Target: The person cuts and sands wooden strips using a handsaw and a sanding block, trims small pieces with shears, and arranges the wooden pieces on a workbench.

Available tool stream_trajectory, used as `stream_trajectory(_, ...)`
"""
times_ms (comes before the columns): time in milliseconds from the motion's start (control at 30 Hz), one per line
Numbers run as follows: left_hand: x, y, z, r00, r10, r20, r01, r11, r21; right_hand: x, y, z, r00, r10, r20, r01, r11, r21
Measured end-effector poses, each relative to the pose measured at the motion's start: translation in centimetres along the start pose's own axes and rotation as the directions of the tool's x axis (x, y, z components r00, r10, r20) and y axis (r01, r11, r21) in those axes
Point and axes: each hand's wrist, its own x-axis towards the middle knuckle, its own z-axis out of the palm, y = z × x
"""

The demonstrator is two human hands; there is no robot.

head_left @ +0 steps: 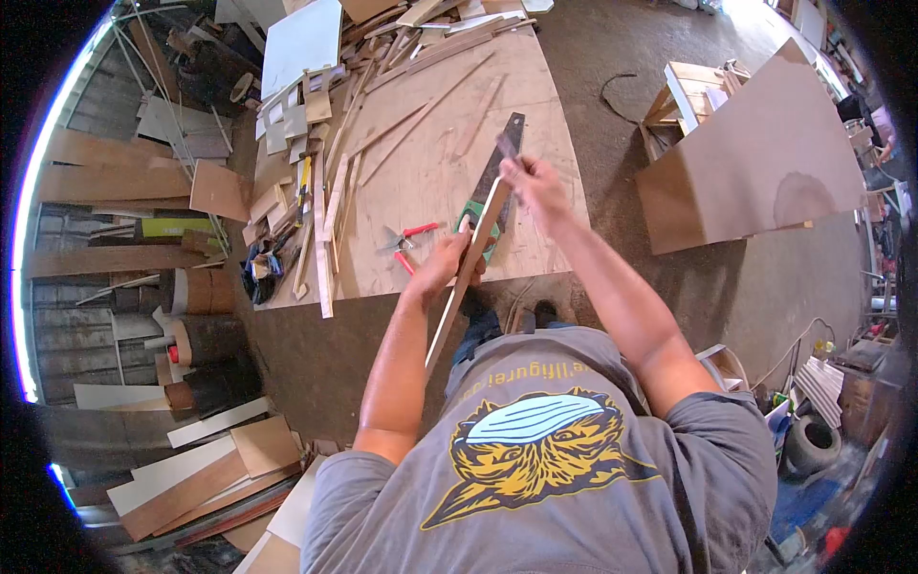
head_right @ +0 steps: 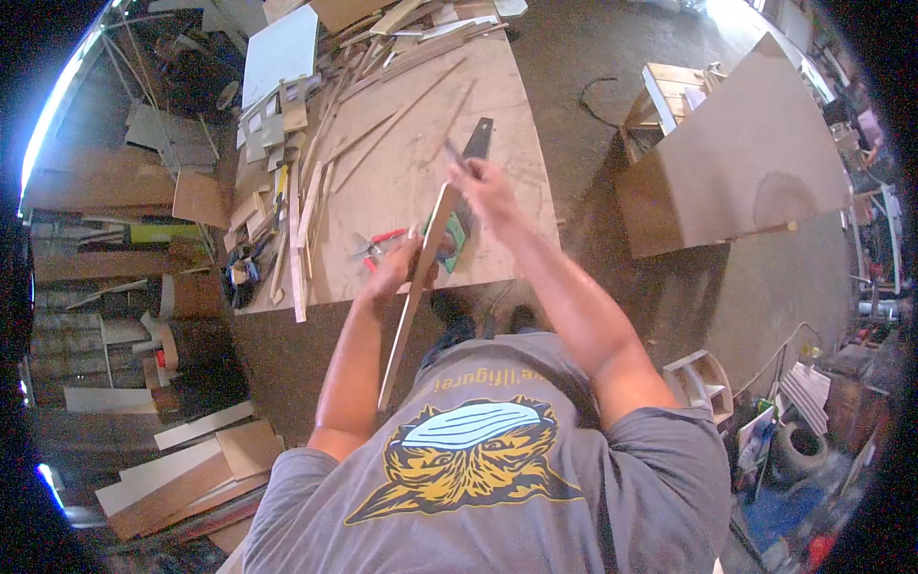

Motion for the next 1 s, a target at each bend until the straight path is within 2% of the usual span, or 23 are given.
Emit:
stream_trajectory(33,0.1,-0.6,-0.5,1.0,-0.016,0.015,0.016,1.0,-0.018,0.6,-0.8,-0.7,1.0,-0.009,-0.028,0.01,0.999,0.036)
stream_trajectory(133,0.0,-2.5,-2.6,0.995,-0.098,0.035,0.094,0.992,0.089,2.9,-2.7,-3.1,0.994,-0.017,-0.11,0.035,0.986,0.16)
stream_trajectory(233,-0.9,-3.7,-4.2,0.982,-0.185,-0.021,0.184,0.948,0.261,5.4,-3.1,-5.0,0.989,-0.018,-0.148,0.055,0.966,0.251)
stream_trajectory(300,-1.6,-4.4,-4.9,0.986,-0.147,-0.075,0.158,0.97,0.184,6.6,-2.3,-5.1,0.987,-0.06,-0.152,0.096,0.966,0.241)
stream_trajectory(367,-2.0,-6.0,-5.6,0.982,-0.085,-0.17,0.106,0.987,0.118,6.9,-1.3,-4.2,0.957,-0.056,-0.286,0.067,0.997,0.029)
stream_trajectory(433,-1.7,-8.6,-6.7,0.951,0.002,-0.308,0.023,0.997,0.074,8.0,2.1,-3.4,0.908,-0.089,-0.409,-0.007,0.973,-0.23)
stream_trajectory(467,-1.7,-9.2,-7.2,0.928,-0.006,-0.374,0.027,0.998,0.051,9.0,5.8,-3.8,0.912,-0.21,-0.353,0.038,0.899,-0.437)
stream_trajectory(533,-1.7,-10.1,-8.1,0.868,-0.028,-0.496,0.033,0.999,0.002,8.2,9.8,-2.0,0.952,-0.174,-0.253,0.009,0.839,-0.544)
stream_trajectory(567,-1.6,-10.4,-8.7,0.838,-0.012,-0.545,0.012,1.0,-0.004,7.4,11.4,-0.8,0.967,-0.152,-0.205,0.0,0.804,-0.594)
stream_trajectory(633,-0.9,-10.7,-10.2,0.774,0.021,-0.632,-0.033,0.999,-0.008,5.2,11.3,2.6,0.993,-0.021,-0.117,-0.075,0.65,-0.756)
stream_trajectory(700,0.5,-12.7,-13.1,0.742,0.044,-0.669,-0.061,0.998,-0.002,5.1,14.1,5.1,0.997,0.078,-0.012,-0.051,0.521,-0.852)
stream_trajectory(733,1.0,-12.9,-14.2,0.731,0.034,-0.682,-0.065,0.998,-0.019,5.1,14.8,6.3,0.991,0.132,0.035,-0.029,0.453,-0.891)
stream_trajectory(800,2.1,-13.6,-16.5,0.739,0.037,-0.672,-0.075,0.997,-0.028,5.3,15.8,8.6,0.983,0.117,0.14,0.08,0.412,-0.908)
stream_trajectory(867,2.9,-12.9,-17.7,0.735,-0.019,-0.678,-0.017,0.999,-0.046,5.8,15.4,11.4,0.964,0.145,0.224,0.162,0.349,-0.923)
stream_trajectory(967,4.3,-13.8,-20.1,0.755,-0.055,-0.653,0.011,0.997,-0.071,8.8,20.1,14.0,0.935,0.084,0.346,0.317,0.245,-0.916)
stream_trajectory(1000,4.7,-14.2,-20.9,0.764,-0.057,-0.643,0.01,0.997,-0.078,9.5,20.3,14.9,0.932,0.095,0.349,0.325,0.202,-0.924)
